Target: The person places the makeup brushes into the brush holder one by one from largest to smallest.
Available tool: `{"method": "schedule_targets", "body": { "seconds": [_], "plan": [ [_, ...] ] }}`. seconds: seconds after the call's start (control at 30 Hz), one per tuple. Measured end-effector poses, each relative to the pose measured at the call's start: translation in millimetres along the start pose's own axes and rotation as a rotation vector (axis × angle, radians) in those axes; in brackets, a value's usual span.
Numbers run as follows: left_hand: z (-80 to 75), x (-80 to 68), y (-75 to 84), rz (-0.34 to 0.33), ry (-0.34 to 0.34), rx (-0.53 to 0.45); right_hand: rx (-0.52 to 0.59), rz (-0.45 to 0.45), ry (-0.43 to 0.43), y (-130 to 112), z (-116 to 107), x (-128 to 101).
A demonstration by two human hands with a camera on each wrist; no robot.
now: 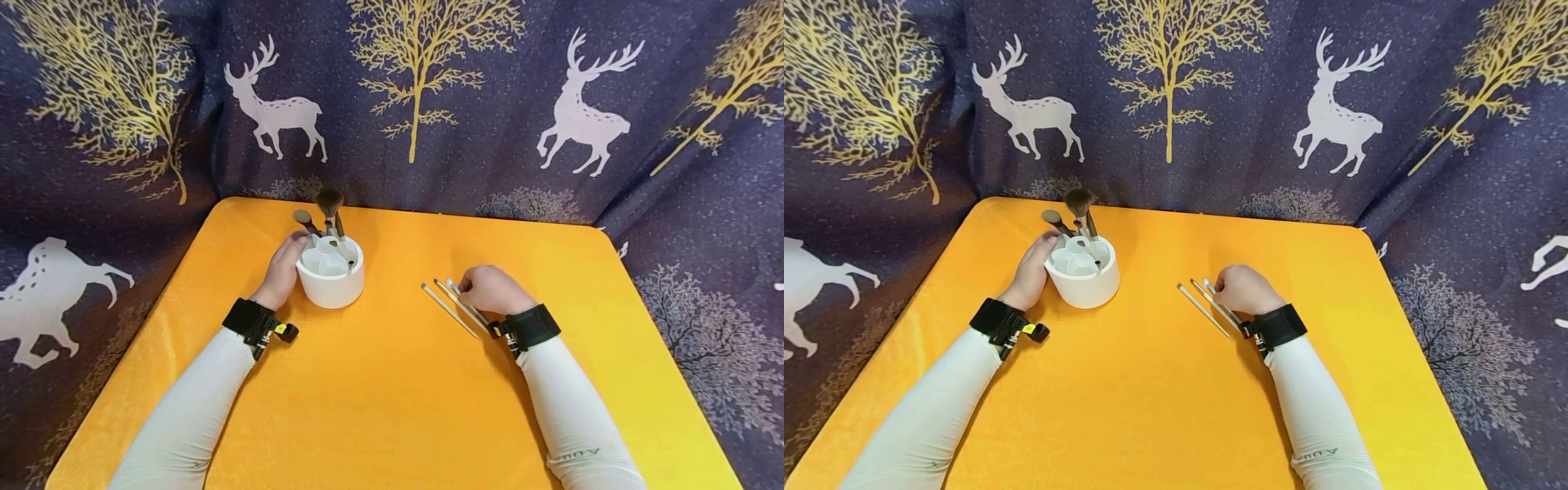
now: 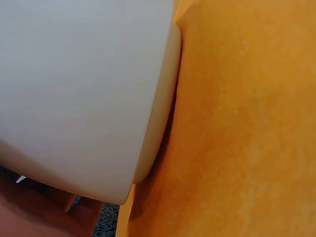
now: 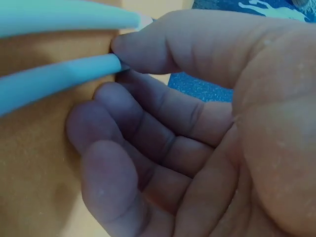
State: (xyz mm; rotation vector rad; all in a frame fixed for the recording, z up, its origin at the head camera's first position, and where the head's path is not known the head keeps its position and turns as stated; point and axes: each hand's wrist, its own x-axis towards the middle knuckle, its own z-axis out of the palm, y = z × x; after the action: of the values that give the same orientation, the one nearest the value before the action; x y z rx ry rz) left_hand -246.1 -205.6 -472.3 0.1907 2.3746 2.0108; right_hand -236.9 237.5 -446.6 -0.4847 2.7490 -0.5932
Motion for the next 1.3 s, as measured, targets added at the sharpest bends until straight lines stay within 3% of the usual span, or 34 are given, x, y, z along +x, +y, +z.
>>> {"method": "schedule_targets", "body": {
  "seconds": [0.63,1.3],
  "plan": [
    [0.4,-0.8,-0.7,0.002,-0.002,0.029,-0.044,0.004,0.037,-2.2,1.9,-2.3],
    [-0.2,0.2,-2.7,0.01,0.002,0.039,-0.008,-0.037,0.249,-6.8,-2.9,-3.0]
  ]
}}
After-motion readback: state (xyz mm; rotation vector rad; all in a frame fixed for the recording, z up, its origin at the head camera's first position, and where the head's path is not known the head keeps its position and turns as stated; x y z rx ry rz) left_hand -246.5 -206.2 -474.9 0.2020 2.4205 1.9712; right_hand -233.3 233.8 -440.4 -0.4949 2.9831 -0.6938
